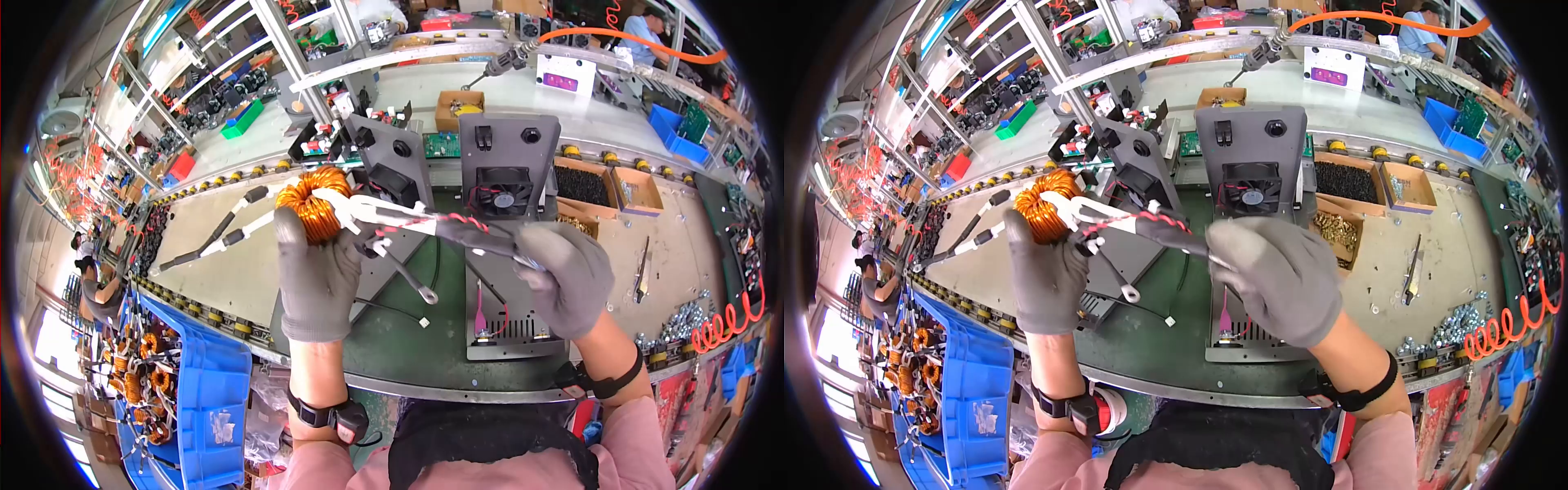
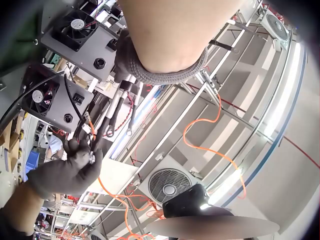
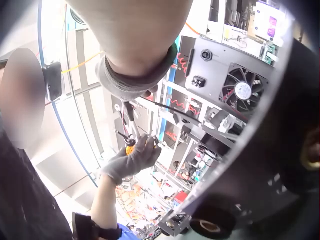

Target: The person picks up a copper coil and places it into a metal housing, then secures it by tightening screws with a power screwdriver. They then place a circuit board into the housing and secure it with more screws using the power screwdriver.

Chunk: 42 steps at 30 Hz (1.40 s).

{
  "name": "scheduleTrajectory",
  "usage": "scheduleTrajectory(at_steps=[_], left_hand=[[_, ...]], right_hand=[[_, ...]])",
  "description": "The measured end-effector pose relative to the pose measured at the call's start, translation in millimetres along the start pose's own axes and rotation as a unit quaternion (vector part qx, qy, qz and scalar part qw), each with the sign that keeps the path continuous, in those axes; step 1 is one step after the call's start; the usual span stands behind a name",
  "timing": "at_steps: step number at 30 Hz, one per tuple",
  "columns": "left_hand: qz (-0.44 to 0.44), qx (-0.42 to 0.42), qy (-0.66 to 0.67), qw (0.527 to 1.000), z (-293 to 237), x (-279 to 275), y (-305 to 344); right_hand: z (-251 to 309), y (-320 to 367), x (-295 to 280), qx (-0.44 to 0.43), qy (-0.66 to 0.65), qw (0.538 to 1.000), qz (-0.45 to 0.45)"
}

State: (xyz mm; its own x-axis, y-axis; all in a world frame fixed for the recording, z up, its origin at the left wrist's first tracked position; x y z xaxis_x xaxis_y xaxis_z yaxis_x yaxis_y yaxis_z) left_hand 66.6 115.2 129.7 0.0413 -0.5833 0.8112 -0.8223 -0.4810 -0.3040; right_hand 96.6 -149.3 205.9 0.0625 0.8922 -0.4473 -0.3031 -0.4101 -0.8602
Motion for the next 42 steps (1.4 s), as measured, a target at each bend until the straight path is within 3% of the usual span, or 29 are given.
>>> scheduleTrajectory(at_steps=[3,5,6,7,9,10,11,13,15,17,18,19,21,22,23,25,27,28,29,30,31,33,35,36,37,38,39,41,42], left_hand=[[0.098,-0.002,-0.092,0.991,3,6,13],[0.133,-0.031,0.024,0.990,3,-1,25],[0.105,-0.024,0.115,0.988,7,2,28],[0.106,-0.026,0.114,0.988,10,11,28],[0.118,0.013,0.138,0.983,3,25,29],[0.040,0.055,0.134,0.989,-2,7,23],[0.019,0.155,-0.041,0.987,-17,-18,15],[-0.057,0.136,0.109,0.983,-19,-20,2],[-0.083,0.162,0.043,0.982,-29,-9,-2],[-0.036,0.254,-0.208,0.944,-51,8,-3],[-0.009,0.254,-0.241,0.937,-57,-3,-11],[-0.039,0.176,-0.363,0.914,-65,-21,-20],[0.093,0.291,-0.318,0.897,-63,21,-18],[0.084,0.207,-0.331,0.917,-54,-11,-18],[0.080,0.183,-0.342,0.918,-48,-37,-19],[0.077,0.142,-0.430,0.888,-41,-37,-8],[0.112,0.096,-0.421,0.895,-30,-30,0],[0.078,0.097,-0.383,0.915,-23,-32,3],[0.042,0.100,-0.345,0.932,-12,-30,8],[0.061,0.110,-0.301,0.945,5,-10,14],[0.003,0.153,-0.258,0.954,14,-4,21],[-0.041,0.164,-0.215,0.962,40,-2,18],[0.019,0.131,-0.297,0.946,61,4,20],[-0.010,0.119,-0.428,0.896,63,-5,27],[-0.001,0.162,-0.501,0.850,63,-7,35],[-0.012,0.106,-0.456,0.884,73,-16,43],[-0.025,0.051,-0.407,0.912,83,-18,51],[-0.053,0.053,-0.394,0.916,84,-33,64],[-0.061,0.037,-0.392,0.917,84,-39,70]], right_hand=[[21,-12,-25,-0.035,0.002,0.999,-0.009],[29,-18,-25,-0.023,-0.034,0.998,0.051],[23,-12,-20,0.022,-0.086,0.995,0.052],[24,-15,-17,0.024,-0.085,0.995,0.050],[48,-19,-14,-0.070,-0.073,0.995,0.020],[54,-15,-5,-0.093,-0.031,0.994,0.042],[55,-12,2,-0.098,-0.035,0.994,0.041],[60,-5,18,-0.128,-0.064,0.989,0.032],[62,-7,15,-0.116,-0.051,0.992,0.009],[42,-11,5,-0.037,-0.112,0.993,0.008],[27,-11,3,0.031,-0.169,0.985,0.009],[22,-9,0,0.037,-0.166,0.985,0.010],[-18,0,-6,0.176,-0.241,0.954,-0.027],[-31,3,1,0.230,-0.299,0.926,-0.018],[-45,7,8,0.283,-0.355,0.891,-0.011],[-76,23,24,0.374,-0.424,0.824,0.041],[-97,48,36,0.366,-0.406,0.833,0.087],[-105,61,38,0.378,-0.402,0.830,0.083],[-98,63,36,0.294,-0.242,0.916,0.126],[-86,67,38,0.197,-0.076,0.963,0.169],[-81,75,40,0.210,-0.076,0.959,0.175],[-78,106,63,0.307,-0.034,0.911,0.273],[-98,122,52,0.335,-0.043,0.899,0.281],[-113,134,48,0.363,-0.021,0.871,0.330],[-124,145,44,0.388,0.001,0.841,0.377],[-122,158,42,0.425,-0.037,0.798,0.426],[-125,169,39,0.430,-0.039,0.793,0.430],[-118,175,37,0.355,-0.091,0.835,0.410],[-117,175,38,0.343,-0.112,0.828,0.429]])
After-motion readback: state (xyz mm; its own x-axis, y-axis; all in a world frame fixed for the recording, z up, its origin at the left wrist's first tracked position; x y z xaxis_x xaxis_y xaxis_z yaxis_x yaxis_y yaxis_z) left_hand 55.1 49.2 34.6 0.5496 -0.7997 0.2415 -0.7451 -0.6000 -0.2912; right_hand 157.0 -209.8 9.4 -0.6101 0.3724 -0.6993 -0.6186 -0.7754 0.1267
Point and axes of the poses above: each hand's wrist, its own y-axis away from the middle knuckle, its own x-axis out of the palm, z = x × y, the point moved 10 cm from there along -y, towards the middle knuckle, and after that the axes turned 7 degrees about x, right-handed, at the moved point
